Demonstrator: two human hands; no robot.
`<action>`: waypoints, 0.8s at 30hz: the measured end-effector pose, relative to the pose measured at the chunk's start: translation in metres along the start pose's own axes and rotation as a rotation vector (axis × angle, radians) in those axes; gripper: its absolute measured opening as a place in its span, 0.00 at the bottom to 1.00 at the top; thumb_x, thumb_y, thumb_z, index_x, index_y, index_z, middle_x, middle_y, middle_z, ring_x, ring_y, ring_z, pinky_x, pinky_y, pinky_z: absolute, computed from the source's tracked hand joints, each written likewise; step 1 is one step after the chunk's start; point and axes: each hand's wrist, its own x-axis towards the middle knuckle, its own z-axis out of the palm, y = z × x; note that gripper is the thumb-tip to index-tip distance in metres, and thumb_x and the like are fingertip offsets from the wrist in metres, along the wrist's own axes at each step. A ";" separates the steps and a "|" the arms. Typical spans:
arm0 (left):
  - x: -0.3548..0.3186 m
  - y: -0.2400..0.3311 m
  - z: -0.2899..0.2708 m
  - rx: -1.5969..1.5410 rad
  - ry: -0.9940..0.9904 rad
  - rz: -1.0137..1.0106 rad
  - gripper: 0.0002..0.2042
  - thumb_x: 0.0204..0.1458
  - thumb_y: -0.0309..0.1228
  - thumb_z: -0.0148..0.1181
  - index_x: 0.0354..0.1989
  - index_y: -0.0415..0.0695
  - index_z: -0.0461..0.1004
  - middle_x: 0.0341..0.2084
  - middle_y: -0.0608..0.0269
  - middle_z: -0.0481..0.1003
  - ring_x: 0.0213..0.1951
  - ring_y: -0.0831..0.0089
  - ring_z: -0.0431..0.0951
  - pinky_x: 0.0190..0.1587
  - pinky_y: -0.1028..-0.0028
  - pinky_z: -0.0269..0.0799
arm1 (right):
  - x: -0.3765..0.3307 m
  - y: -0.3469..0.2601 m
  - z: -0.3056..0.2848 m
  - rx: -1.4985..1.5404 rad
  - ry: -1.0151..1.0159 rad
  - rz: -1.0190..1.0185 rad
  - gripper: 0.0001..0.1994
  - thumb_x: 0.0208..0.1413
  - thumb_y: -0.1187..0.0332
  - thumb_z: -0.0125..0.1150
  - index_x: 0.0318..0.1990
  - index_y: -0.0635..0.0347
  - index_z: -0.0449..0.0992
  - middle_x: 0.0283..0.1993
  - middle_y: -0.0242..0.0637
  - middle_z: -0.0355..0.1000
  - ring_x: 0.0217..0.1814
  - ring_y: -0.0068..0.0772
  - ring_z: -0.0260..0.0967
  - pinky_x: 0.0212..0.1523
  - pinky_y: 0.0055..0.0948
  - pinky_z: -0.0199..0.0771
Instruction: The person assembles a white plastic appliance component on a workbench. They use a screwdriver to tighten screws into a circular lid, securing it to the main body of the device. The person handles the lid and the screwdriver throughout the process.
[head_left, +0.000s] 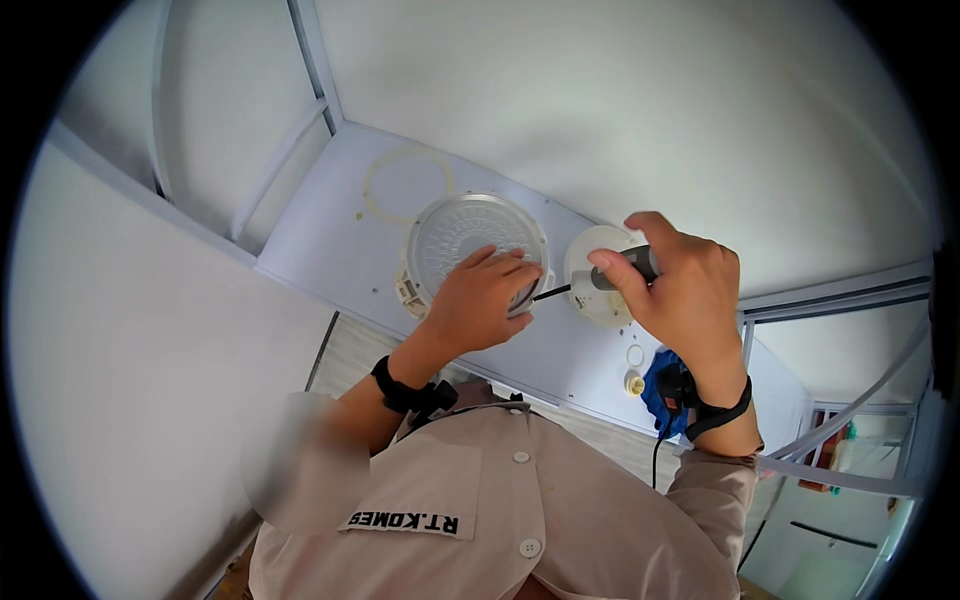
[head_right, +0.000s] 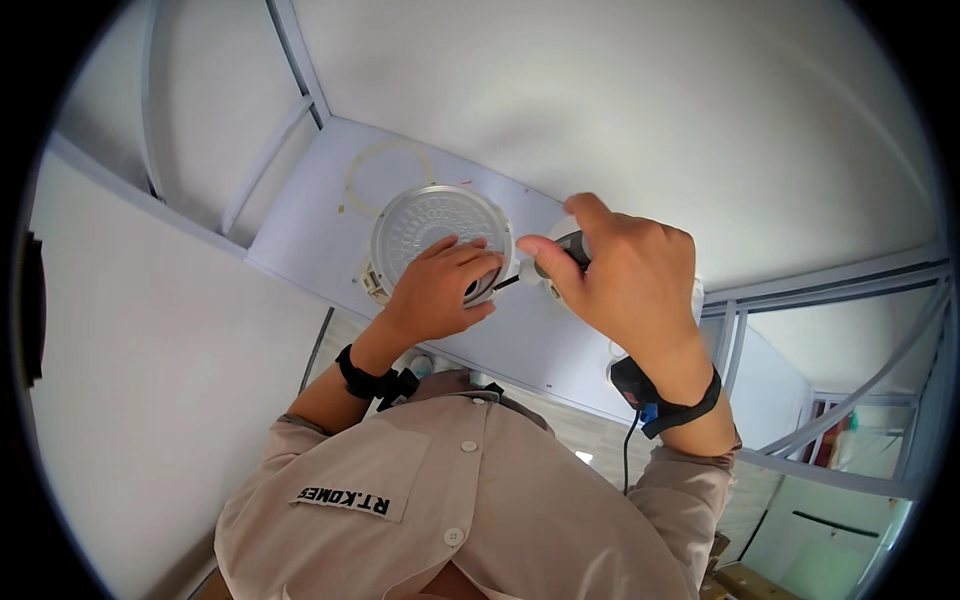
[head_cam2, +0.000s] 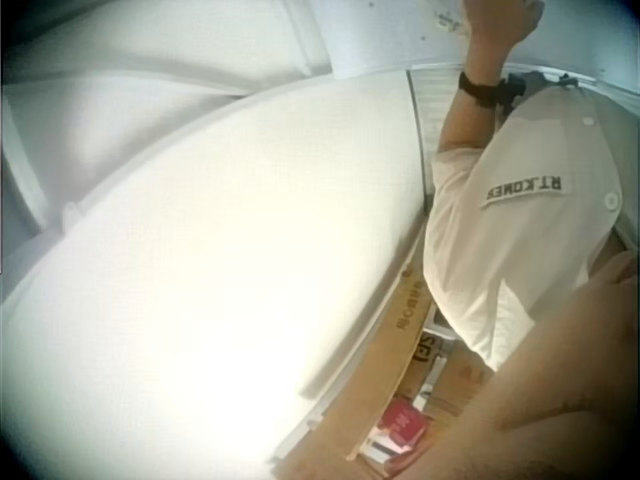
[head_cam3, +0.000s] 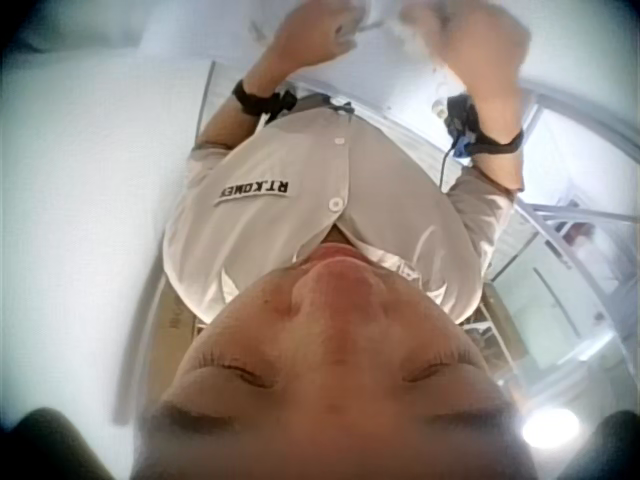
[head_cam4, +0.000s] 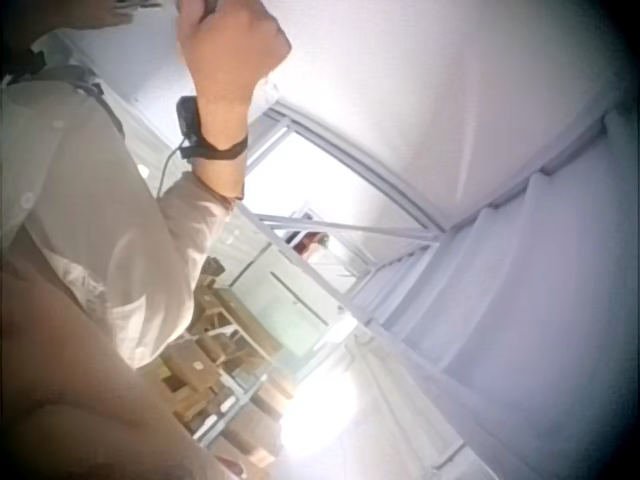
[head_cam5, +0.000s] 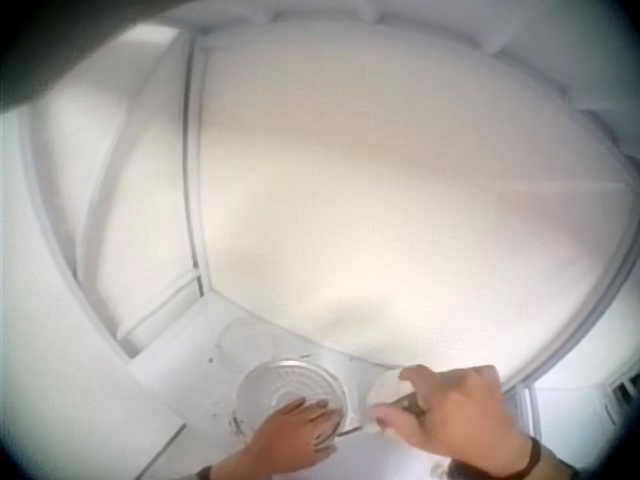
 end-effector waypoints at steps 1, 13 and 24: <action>-0.001 -0.001 0.000 -0.004 0.003 -0.002 0.26 0.46 0.34 0.76 0.57 0.50 0.78 0.55 0.62 0.81 0.66 0.59 0.76 0.72 0.51 0.66 | 0.002 -0.001 0.000 0.038 0.041 -0.052 0.20 0.51 0.55 0.78 0.43 0.58 0.78 0.37 0.39 0.75 0.38 0.42 0.77 0.35 0.36 0.75; -0.001 -0.001 0.001 -0.014 0.012 0.005 0.26 0.47 0.36 0.77 0.57 0.49 0.78 0.56 0.63 0.80 0.66 0.61 0.75 0.72 0.53 0.65 | 0.014 0.009 -0.003 0.155 0.115 -0.549 0.14 0.52 0.62 0.75 0.37 0.57 0.75 0.36 0.37 0.68 0.34 0.42 0.71 0.33 0.39 0.72; 0.001 -0.001 0.000 -0.020 0.039 0.012 0.23 0.51 0.38 0.75 0.56 0.49 0.80 0.54 0.63 0.82 0.65 0.59 0.77 0.71 0.52 0.67 | 0.014 0.006 0.002 0.044 0.220 -0.450 0.22 0.57 0.47 0.71 0.43 0.56 0.75 0.31 0.36 0.71 0.27 0.43 0.72 0.26 0.37 0.70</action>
